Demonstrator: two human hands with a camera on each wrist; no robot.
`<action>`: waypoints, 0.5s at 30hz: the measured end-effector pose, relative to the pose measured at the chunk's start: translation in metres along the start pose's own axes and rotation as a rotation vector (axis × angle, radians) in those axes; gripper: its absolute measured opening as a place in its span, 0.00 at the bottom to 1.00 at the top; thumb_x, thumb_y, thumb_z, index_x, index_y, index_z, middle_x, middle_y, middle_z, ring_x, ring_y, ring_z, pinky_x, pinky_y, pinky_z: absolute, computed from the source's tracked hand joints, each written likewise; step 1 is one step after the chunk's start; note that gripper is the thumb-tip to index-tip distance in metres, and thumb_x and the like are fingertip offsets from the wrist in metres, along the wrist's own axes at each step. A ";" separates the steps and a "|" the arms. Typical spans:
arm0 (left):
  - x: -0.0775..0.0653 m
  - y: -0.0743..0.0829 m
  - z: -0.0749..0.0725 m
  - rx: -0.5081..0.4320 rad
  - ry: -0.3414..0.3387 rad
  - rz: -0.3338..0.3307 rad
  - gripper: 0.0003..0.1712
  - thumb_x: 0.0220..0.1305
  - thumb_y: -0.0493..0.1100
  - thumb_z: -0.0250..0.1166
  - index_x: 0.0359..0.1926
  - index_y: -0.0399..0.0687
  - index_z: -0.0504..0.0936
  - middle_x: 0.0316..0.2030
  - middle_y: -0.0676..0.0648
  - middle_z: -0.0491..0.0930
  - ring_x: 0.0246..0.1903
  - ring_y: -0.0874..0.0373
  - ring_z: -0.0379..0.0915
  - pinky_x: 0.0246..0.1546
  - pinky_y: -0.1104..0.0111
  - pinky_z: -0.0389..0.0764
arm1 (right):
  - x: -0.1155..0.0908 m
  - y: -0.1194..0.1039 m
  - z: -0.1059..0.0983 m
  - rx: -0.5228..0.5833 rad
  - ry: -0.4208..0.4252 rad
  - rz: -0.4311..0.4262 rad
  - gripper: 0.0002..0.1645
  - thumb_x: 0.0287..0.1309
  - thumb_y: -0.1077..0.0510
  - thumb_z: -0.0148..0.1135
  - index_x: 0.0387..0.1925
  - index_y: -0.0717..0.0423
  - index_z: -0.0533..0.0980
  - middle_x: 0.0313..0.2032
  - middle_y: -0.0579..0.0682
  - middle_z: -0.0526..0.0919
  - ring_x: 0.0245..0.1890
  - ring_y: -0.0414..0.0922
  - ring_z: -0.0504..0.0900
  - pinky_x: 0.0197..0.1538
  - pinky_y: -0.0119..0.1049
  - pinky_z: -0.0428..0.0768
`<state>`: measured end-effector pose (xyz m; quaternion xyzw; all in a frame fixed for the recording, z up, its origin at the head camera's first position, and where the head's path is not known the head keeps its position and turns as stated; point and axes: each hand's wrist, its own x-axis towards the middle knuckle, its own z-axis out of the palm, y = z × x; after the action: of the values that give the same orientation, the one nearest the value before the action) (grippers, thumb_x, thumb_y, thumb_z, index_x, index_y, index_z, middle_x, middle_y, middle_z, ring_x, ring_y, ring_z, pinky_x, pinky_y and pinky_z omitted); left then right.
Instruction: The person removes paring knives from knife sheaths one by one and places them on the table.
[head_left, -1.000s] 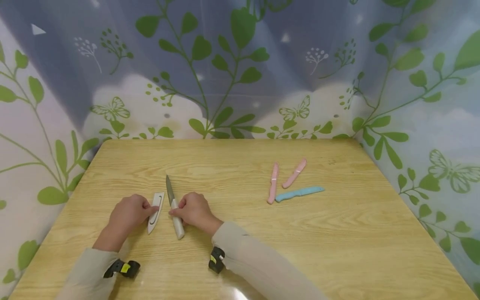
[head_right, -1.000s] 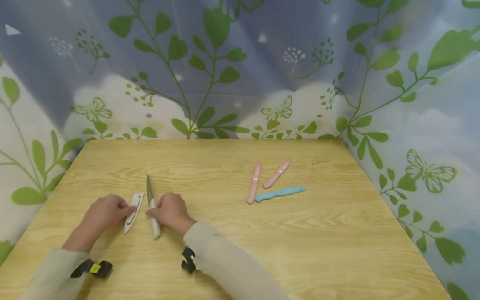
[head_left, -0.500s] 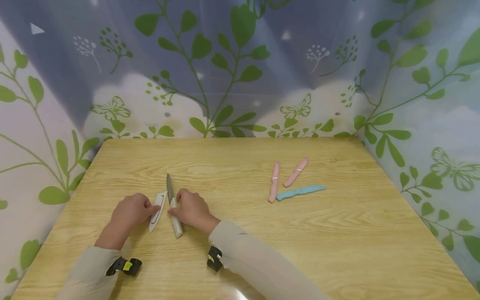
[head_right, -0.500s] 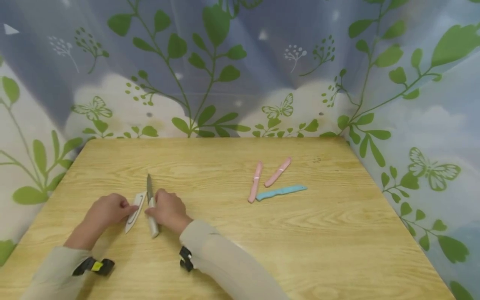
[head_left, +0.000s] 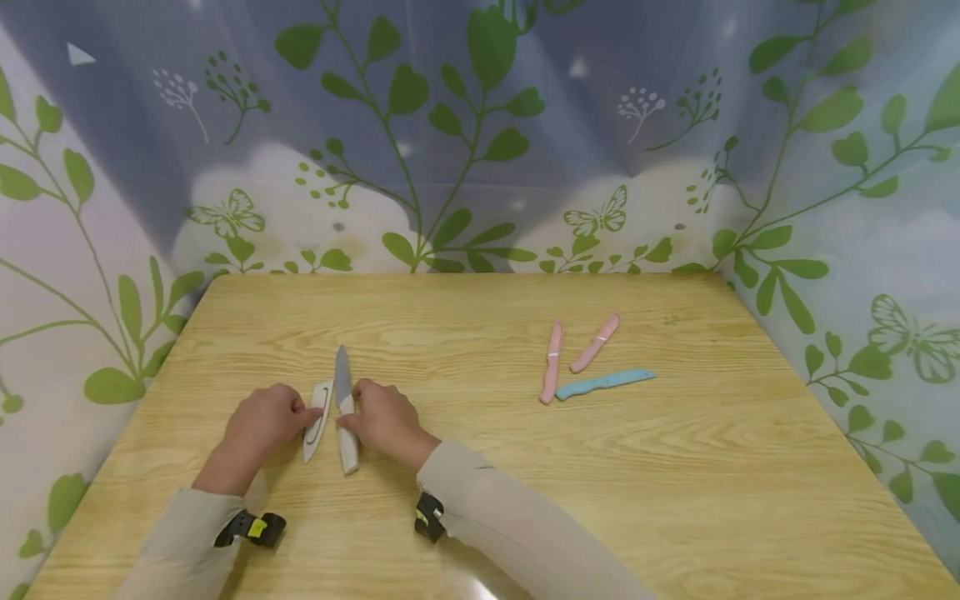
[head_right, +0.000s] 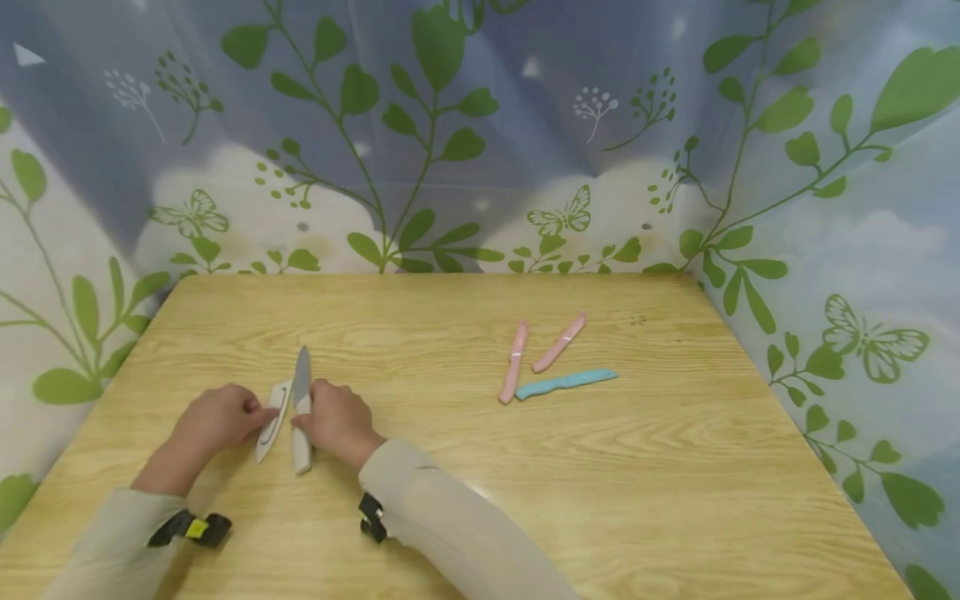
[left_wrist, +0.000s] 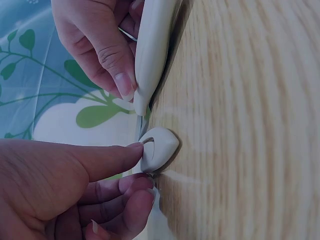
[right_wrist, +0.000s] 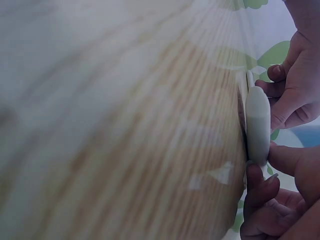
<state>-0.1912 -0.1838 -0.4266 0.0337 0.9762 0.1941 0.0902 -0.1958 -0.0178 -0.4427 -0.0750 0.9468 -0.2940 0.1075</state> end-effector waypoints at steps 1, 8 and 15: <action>0.000 0.000 0.000 0.000 -0.003 -0.002 0.25 0.62 0.49 0.63 0.12 0.48 0.68 0.10 0.54 0.61 0.12 0.61 0.57 0.14 0.71 0.57 | 0.000 0.000 0.000 0.005 0.002 0.001 0.25 0.54 0.43 0.66 0.51 0.48 0.75 0.23 0.43 0.78 0.14 0.39 0.70 0.16 0.32 0.64; 0.000 0.002 -0.002 -0.006 -0.019 -0.010 0.23 0.63 0.49 0.63 0.13 0.47 0.70 0.11 0.53 0.63 0.13 0.60 0.58 0.14 0.70 0.58 | 0.001 0.003 0.001 0.022 0.004 -0.024 0.27 0.55 0.44 0.66 0.54 0.48 0.74 0.27 0.43 0.82 0.13 0.39 0.70 0.15 0.32 0.65; -0.001 0.000 -0.001 -0.014 -0.007 -0.022 0.20 0.62 0.50 0.64 0.17 0.45 0.74 0.12 0.51 0.67 0.14 0.59 0.61 0.15 0.69 0.59 | 0.001 0.006 0.000 0.055 0.005 -0.049 0.25 0.56 0.44 0.65 0.53 0.49 0.76 0.26 0.42 0.80 0.13 0.38 0.68 0.15 0.31 0.64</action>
<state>-0.1905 -0.1848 -0.4255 0.0231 0.9749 0.1997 0.0960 -0.1967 -0.0130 -0.4466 -0.0943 0.9366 -0.3225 0.0999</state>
